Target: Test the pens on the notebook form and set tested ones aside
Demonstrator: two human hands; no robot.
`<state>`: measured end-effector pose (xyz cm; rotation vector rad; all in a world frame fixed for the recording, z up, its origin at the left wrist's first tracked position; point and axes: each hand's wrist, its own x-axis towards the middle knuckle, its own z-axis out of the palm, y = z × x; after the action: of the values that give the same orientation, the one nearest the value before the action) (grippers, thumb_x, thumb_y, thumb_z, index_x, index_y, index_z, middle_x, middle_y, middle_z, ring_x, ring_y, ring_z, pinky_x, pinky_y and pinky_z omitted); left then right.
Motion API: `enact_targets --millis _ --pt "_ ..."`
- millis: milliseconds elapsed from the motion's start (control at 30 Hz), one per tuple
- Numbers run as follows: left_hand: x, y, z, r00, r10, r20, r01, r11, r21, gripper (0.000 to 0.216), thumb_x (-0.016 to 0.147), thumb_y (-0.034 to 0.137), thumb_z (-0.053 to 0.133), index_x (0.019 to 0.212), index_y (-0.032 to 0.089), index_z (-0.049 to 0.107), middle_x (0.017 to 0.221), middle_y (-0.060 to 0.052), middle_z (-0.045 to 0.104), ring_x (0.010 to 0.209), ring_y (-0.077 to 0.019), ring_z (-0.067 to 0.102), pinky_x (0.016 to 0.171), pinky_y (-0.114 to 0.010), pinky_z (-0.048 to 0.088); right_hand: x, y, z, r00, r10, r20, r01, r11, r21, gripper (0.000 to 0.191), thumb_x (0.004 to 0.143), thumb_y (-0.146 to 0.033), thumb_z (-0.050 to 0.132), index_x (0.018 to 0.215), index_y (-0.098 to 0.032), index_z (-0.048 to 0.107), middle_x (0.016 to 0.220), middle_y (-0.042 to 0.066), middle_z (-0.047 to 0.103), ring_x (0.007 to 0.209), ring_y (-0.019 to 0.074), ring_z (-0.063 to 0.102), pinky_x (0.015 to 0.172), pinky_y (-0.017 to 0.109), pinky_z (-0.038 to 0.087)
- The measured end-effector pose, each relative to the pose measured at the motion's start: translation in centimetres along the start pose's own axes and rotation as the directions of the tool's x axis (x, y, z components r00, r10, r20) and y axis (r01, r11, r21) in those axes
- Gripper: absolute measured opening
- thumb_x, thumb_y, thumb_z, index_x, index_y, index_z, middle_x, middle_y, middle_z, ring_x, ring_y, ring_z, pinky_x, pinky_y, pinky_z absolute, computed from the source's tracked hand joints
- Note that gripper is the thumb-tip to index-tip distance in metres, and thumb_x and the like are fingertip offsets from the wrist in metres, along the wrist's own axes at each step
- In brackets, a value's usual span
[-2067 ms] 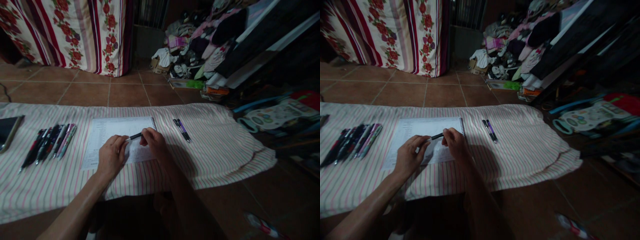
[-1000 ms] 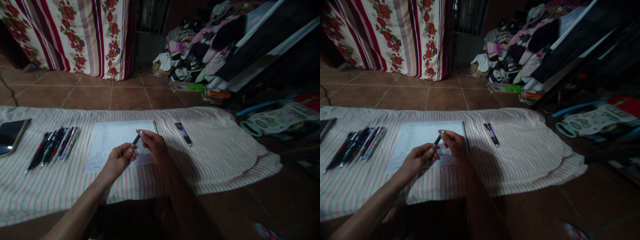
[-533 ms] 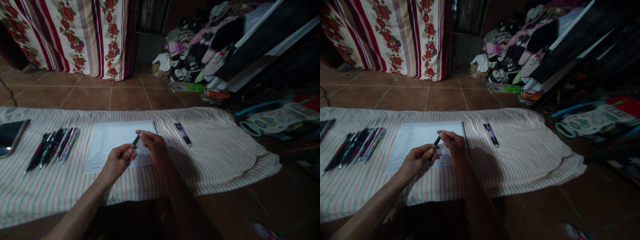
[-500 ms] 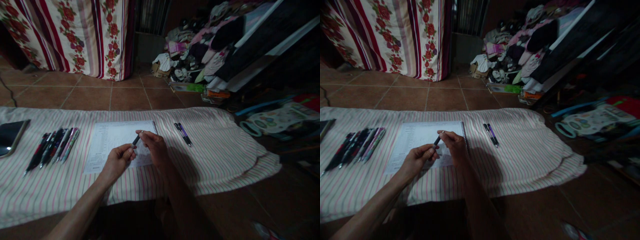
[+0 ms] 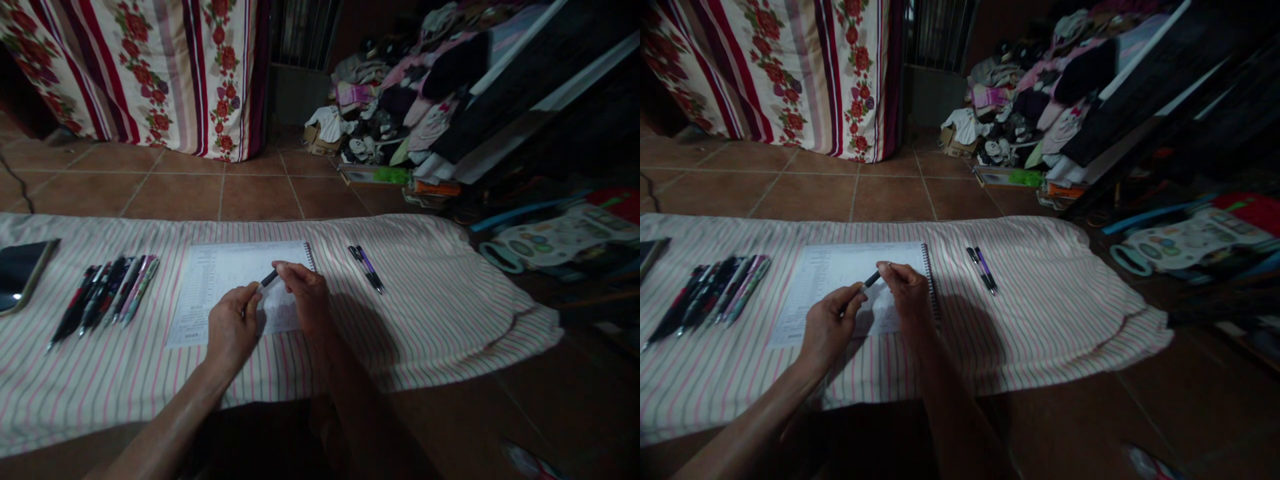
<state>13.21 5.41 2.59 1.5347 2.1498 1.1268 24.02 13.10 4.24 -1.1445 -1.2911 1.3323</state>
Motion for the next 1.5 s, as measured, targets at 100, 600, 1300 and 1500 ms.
enact_targets --millis 100,600,1300,1500 --pt "-0.12 -0.07 0.1 0.991 0.121 -0.048 -0.111 0.979 0.17 0.033 0.087 0.031 0.041 0.102 0.016 0.066 0.083 -0.007 0.068 0.078 -0.0213 0.061 0.069 -0.031 0.046 -0.04 0.0 0.17 0.997 0.051 -0.064 -0.051 0.999 0.006 0.029 0.063 -0.044 0.068 0.074 -0.017 0.072 0.056 -0.003 0.052 0.056 0.0107 0.044 0.053 0.024 0.034" --pt "0.57 -0.21 0.41 0.974 -0.198 0.112 0.227 0.865 -0.448 0.028 0.075 0.037 0.058 0.092 0.018 0.069 0.076 -0.001 0.07 0.074 -0.0176 0.063 0.072 -0.029 0.046 -0.06 -0.21 -0.08 0.98 0.174 0.1 -0.197 0.93 0.311 0.038 0.066 -0.046 0.067 0.094 -0.021 0.07 0.076 0.001 0.062 0.059 0.0081 0.05 0.056 0.022 0.041" --pt "0.4 0.08 0.26 0.982 -0.165 0.096 0.187 0.934 -0.304 0.025 0.075 0.036 0.057 0.091 0.02 0.069 0.084 -0.002 0.072 0.078 -0.0198 0.064 0.074 -0.031 0.047 0.68 0.37 -0.27 0.994 0.104 -0.01 -0.102 0.984 0.147 0.032 0.057 -0.045 0.071 0.07 -0.018 0.063 0.053 -0.005 0.049 0.052 0.0084 0.04 0.051 0.023 0.032" --pt "0.55 0.19 0.12 0.978 -0.151 0.144 0.193 0.916 -0.352 0.024 0.075 0.036 0.057 0.09 0.019 0.068 0.079 -0.001 0.07 0.074 -0.0176 0.063 0.071 -0.029 0.047 0.25 -0.17 -0.24 0.988 0.137 0.067 -0.149 0.962 0.231 0.035 0.059 -0.048 0.071 0.076 -0.018 0.065 0.058 -0.004 0.05 0.056 0.0082 0.044 0.056 0.023 0.037"
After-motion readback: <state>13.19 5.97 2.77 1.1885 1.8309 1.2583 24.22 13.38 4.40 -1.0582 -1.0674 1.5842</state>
